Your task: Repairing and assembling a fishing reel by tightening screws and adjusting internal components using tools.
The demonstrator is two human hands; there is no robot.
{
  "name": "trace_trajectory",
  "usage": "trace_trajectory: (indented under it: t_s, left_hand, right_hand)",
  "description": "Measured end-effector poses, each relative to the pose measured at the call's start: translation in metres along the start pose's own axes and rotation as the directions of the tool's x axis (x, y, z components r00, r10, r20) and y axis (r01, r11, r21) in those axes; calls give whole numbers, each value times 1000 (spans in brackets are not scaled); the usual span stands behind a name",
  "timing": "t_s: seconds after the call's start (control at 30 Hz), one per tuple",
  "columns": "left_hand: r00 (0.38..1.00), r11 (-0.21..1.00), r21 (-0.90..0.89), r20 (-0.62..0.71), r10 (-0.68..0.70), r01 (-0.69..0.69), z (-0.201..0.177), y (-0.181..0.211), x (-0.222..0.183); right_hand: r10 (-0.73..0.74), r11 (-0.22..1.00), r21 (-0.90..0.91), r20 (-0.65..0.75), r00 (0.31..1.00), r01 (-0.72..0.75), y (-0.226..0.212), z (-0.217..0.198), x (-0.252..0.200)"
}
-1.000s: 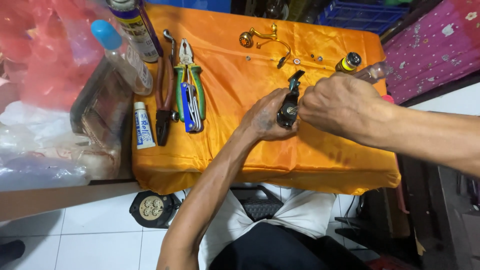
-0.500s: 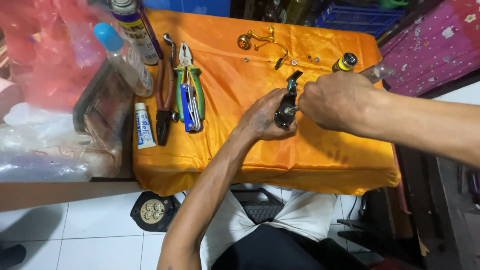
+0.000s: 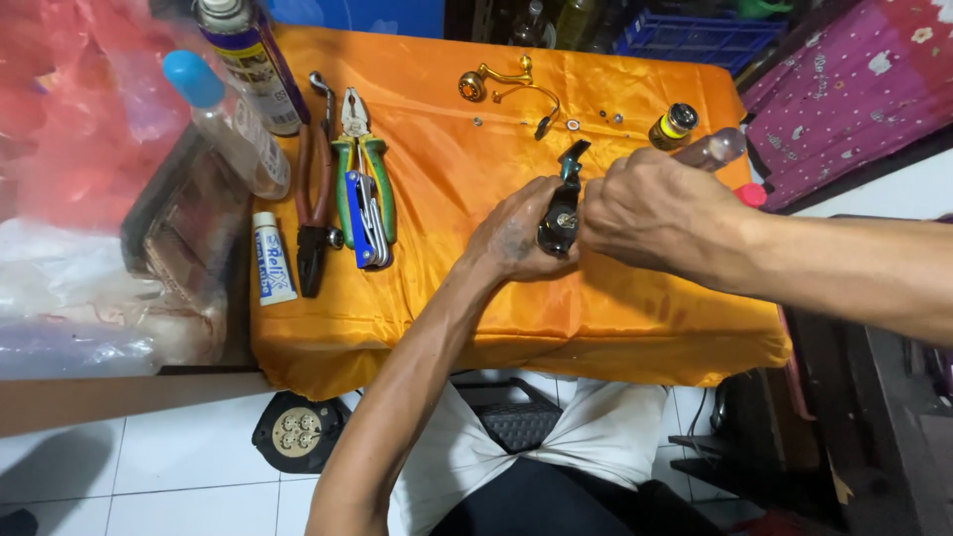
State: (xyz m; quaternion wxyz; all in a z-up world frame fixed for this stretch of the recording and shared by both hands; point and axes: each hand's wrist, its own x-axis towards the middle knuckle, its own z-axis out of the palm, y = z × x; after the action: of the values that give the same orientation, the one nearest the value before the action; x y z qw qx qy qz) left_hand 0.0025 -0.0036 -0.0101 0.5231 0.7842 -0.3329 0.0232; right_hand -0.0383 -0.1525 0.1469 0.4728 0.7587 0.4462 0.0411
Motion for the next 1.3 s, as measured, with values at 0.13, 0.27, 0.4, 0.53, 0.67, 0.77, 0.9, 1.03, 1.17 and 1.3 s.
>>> trace_trajectory:
  t_s: [0.13,0.27,0.4,0.53,0.67,0.77,0.9,1.03,1.17,1.3]
  left_hand:
    - [1000,1000,13,-4,27,-27,-5,6,1]
    - [1000,1000,-16,14,24,-23,-8,14,-1]
    - [999,1000,-14,32,23,-23,-11,15,-3]
    - [1000,1000,-2,22,20,-20,-14,22,-4]
    - [999,1000,-17,45,22,-21,-14,19,0]
    - [999,1000,-27,41,12,-11,-15,24,-3]
    - [1000,1000,-10,27,-14,14,0,1,4]
    - [1000,998,-57,11,11,-10,-2,6,1]
    - [1000,999,-42,16,15,-15,0,4,1]
    - [999,999,-22,25,29,-29,-11,15,-1]
  right_hand:
    - [-27,996,83,110,994,18,4,0,5]
    - [36,949,281,361,932,-146,19,-26,8]
    - [94,813,422,584,806,-401,26,-19,24]
    - [117,778,421,632,766,-466,18,-13,25]
    - [124,921,312,327,937,-231,0,10,5]
    - [42,999,8,20,999,-42,-3,2,-13]
    - [10,991,-129,-159,987,-30,0,0,-18]
    - [-61,990,-134,-192,980,36,-1,7,-14]
    - [-77,996,-60,-157,985,68,-4,11,-11]
    - [-47,996,73,-62,997,52,-1,20,-9]
